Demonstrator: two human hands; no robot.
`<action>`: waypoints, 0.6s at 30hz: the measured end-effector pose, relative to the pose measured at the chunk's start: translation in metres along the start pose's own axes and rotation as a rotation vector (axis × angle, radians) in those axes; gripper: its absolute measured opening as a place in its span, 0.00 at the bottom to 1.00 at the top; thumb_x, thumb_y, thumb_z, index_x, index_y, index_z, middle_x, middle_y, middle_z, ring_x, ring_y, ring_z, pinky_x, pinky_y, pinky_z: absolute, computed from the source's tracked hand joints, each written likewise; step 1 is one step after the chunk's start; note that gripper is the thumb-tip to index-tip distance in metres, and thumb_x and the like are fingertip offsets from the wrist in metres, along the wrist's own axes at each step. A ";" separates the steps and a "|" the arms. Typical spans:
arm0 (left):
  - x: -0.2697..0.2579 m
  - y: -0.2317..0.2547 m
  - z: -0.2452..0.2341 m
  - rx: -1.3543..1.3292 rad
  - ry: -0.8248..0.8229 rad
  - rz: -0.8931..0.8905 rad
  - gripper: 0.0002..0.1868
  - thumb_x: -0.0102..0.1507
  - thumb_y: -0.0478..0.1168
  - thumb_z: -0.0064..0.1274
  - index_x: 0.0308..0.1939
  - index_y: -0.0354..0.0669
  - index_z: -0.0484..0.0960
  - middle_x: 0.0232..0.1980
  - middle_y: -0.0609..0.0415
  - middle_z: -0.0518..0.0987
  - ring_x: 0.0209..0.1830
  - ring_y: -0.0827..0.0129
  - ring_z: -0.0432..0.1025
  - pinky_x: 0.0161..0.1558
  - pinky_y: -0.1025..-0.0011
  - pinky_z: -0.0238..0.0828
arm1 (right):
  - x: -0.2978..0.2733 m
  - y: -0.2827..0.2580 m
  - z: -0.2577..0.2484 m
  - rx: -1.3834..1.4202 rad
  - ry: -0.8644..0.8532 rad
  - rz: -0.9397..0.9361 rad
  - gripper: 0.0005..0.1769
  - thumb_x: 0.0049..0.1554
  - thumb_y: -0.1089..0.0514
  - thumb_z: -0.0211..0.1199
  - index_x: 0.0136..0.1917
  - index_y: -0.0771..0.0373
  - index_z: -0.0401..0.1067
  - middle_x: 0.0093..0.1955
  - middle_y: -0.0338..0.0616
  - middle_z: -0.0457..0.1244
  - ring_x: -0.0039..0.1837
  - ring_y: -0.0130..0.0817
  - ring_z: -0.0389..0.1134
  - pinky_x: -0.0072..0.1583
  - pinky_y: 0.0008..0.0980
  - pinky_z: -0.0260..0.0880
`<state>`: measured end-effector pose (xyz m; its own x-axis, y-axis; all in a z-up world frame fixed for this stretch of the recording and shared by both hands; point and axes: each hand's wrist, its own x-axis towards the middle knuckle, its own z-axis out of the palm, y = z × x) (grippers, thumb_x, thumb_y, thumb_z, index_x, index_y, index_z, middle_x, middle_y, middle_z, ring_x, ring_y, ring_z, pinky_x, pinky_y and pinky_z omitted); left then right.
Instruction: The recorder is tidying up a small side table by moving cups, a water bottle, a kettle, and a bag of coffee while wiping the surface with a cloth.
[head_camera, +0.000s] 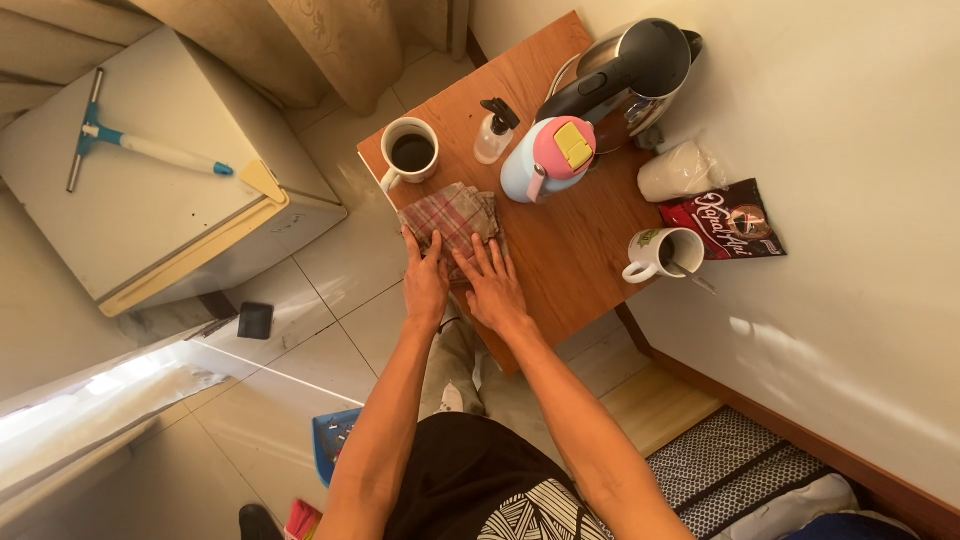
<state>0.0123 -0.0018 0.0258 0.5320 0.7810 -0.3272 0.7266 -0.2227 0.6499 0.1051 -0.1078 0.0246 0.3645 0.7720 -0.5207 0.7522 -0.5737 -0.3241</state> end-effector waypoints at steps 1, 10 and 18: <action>0.000 0.002 -0.002 0.000 0.000 0.000 0.28 0.66 0.32 0.51 0.71 0.51 0.72 0.83 0.38 0.44 0.44 0.47 0.80 0.46 0.58 0.79 | 0.000 0.000 -0.001 0.000 0.000 0.000 0.48 0.59 0.57 0.62 0.83 0.36 0.41 0.88 0.38 0.25 0.86 0.46 0.27 0.81 0.52 0.33; -0.012 -0.004 0.013 -0.082 0.029 -0.055 0.30 0.65 0.32 0.51 0.71 0.56 0.72 0.82 0.39 0.50 0.63 0.45 0.72 0.55 0.57 0.75 | -0.016 0.009 -0.003 0.021 -0.034 -0.028 0.47 0.60 0.59 0.61 0.83 0.36 0.42 0.88 0.37 0.26 0.87 0.43 0.27 0.82 0.47 0.33; -0.076 -0.013 0.058 -0.159 0.152 -0.048 0.26 0.68 0.33 0.48 0.71 0.53 0.72 0.76 0.29 0.59 0.68 0.39 0.67 0.61 0.55 0.71 | -0.069 0.037 0.024 0.005 -0.038 -0.110 0.48 0.58 0.58 0.62 0.83 0.39 0.41 0.88 0.41 0.26 0.86 0.46 0.28 0.82 0.49 0.35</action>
<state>-0.0123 -0.0923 0.0022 0.4182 0.8701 -0.2609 0.6653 -0.0979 0.7401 0.0947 -0.1884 0.0296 0.2585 0.8194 -0.5116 0.7836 -0.4875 -0.3850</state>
